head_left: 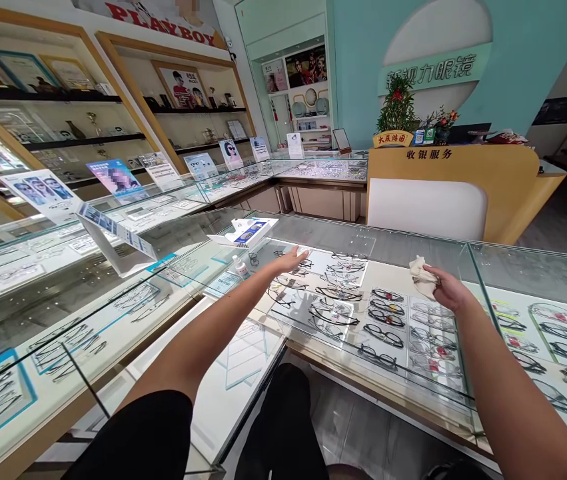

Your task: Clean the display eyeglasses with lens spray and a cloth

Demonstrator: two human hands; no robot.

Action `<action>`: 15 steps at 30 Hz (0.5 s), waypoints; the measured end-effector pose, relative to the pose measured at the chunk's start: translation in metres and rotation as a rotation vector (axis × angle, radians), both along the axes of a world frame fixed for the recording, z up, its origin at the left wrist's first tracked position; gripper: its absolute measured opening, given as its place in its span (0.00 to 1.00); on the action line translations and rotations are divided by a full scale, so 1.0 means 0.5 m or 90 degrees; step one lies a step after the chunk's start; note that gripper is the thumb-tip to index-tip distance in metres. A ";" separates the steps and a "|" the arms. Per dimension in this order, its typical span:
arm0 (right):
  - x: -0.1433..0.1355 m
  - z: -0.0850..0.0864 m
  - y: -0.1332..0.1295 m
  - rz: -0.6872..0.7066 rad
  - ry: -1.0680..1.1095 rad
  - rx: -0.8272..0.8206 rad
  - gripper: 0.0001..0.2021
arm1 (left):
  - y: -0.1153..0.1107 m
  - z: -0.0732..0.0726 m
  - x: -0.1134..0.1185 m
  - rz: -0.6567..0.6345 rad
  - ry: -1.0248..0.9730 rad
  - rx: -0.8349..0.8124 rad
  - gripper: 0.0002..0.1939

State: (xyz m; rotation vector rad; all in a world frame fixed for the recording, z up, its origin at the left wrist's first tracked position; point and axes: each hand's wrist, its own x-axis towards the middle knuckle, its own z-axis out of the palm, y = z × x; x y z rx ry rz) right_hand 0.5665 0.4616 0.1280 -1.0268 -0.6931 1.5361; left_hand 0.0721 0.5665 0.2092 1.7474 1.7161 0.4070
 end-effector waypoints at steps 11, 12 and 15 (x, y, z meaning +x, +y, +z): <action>0.004 -0.003 0.003 -0.006 0.000 -0.022 0.08 | -0.155 0.049 -0.078 -0.133 -0.156 -0.136 0.19; 0.005 -0.003 0.003 -0.012 0.002 -0.026 0.08 | -0.186 0.031 -0.107 -0.181 -0.156 -0.258 0.15; 0.005 -0.004 0.002 -0.022 0.001 -0.030 0.09 | -0.267 -0.059 -0.198 -0.285 -0.093 -0.607 0.11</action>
